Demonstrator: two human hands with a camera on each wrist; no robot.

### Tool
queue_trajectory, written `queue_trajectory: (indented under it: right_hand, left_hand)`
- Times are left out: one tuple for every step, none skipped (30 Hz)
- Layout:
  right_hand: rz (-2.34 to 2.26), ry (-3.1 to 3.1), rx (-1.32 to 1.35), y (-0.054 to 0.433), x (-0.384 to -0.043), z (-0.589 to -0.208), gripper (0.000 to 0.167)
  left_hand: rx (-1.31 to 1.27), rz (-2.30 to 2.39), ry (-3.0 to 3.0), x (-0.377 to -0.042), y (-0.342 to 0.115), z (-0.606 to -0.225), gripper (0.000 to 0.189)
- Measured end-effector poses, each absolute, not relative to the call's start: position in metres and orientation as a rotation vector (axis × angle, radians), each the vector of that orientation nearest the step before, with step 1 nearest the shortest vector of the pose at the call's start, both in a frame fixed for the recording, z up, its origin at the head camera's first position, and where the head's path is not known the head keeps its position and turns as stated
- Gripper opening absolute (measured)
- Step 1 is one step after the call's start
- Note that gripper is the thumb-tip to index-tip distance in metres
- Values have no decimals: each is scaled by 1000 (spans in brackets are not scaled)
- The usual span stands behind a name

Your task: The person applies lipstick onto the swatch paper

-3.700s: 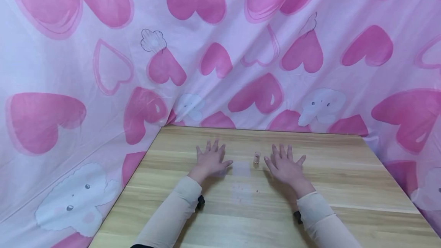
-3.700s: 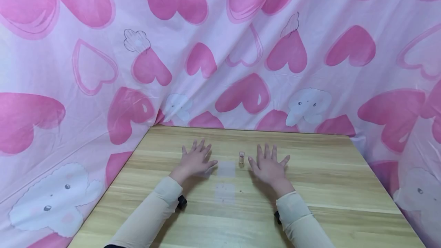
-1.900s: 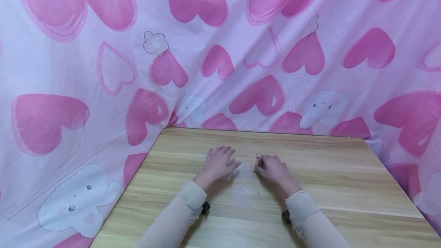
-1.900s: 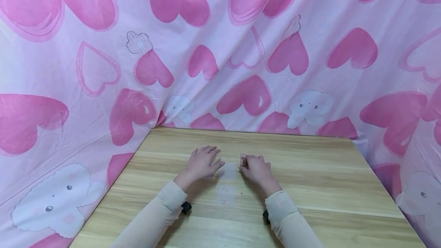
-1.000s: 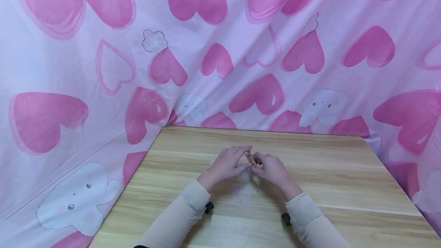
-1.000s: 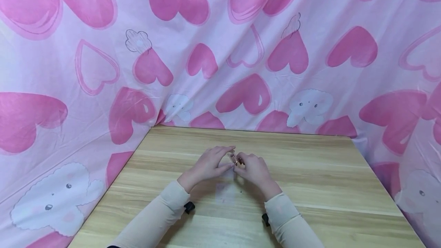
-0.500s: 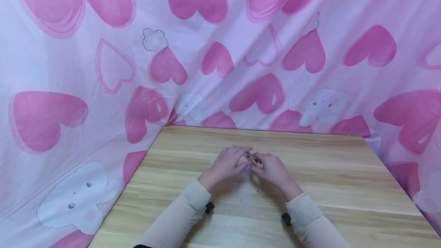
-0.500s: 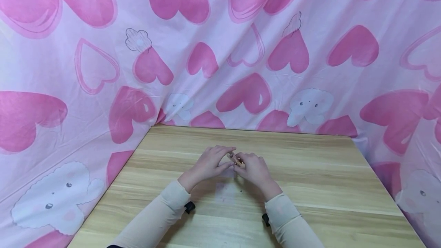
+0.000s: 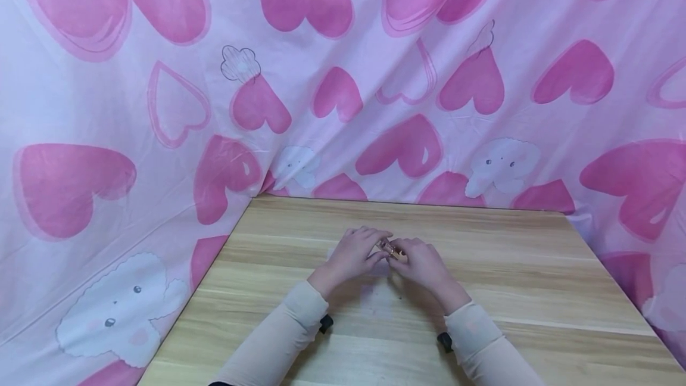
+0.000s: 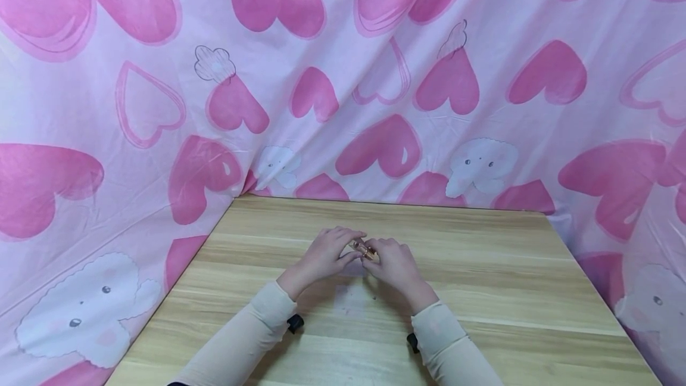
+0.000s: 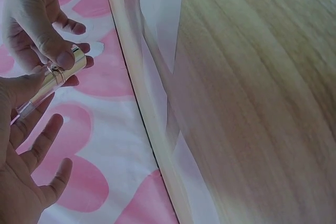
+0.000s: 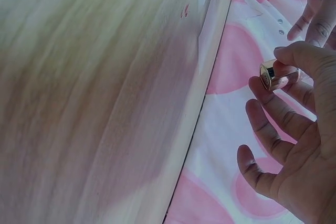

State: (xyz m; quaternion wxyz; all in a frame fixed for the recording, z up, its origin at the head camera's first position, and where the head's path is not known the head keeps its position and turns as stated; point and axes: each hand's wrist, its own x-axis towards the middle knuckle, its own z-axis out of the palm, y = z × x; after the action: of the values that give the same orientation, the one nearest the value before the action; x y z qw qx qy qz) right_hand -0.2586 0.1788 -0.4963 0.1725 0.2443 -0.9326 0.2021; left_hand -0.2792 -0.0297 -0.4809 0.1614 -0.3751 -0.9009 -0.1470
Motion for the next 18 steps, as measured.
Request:
queue_trajectory:
  right_hand:
    - [572,-2637,695,179,-258,-496,21]
    - [571,-2632,698,179,-258,-496,21]
    - [570,-2628,700,179,-258,-496,21]
    - [573,-2624,703,179,-258,-496,21]
    - [573,-2624,704,179,-257,-496,21]
    - [574,-2626,704,179,-257,-496,22]
    - [573,-2631,702,179,-257,-496,22]
    - [574,-2639,702,179,-257,-496,23]
    - [574,-2647,699,179,-256,-495,24]
    - [574,-2655,697,179,-256,-495,24]
    - [570,-2664,692,179,-256,-495,25]
    - [571,-2670,690,179,-256,-495,26]
    - [571,-2673,687,179,-255,-495,26]
    - [572,-2675,687,179,-255,-495,26]
    - [570,-2672,687,179,-255,-495,26]
    - [565,-2668,686,180,-256,-496,26]
    - [562,-2661,688,180,-256,-496,26]
    - [560,-2653,691,180,-256,-496,26]
  left_hand:
    - [-1071,-417,-2568,-279,-30,-481,47]
    - [-1071,-415,-2566,-279,-30,-481,46]
    - [-1072,-415,-2564,-279,-30,-481,46]
    - [-1072,-416,-2563,-279,-30,-481,45]
    - [-1070,-414,-2564,-280,-30,-481,45]
    - [-1068,-414,-2565,-280,-30,-481,45]
    - [-1066,-412,-2567,-279,-30,-481,45]
    - [-1062,-409,-2570,-279,-30,-481,45]
    - [-1058,-408,-2572,-279,-30,-480,44]
    - [-1053,-407,-2578,-279,-30,-480,43]
    - [-1048,-407,-2584,-278,-30,-480,42]
    - [-1044,-409,-2586,-278,-30,-480,41]
    - [-1041,-411,-2588,-277,-30,-480,40]
    - [-1039,-415,-2591,-277,-30,-479,38]
    - [-1038,-420,-2591,-277,-30,-479,37]
    - [-1037,-423,-2590,-276,-30,-478,36]
    - [-1037,-427,-2587,-276,-30,-478,35]
    - [-1038,-432,-2584,-276,-30,-477,35]
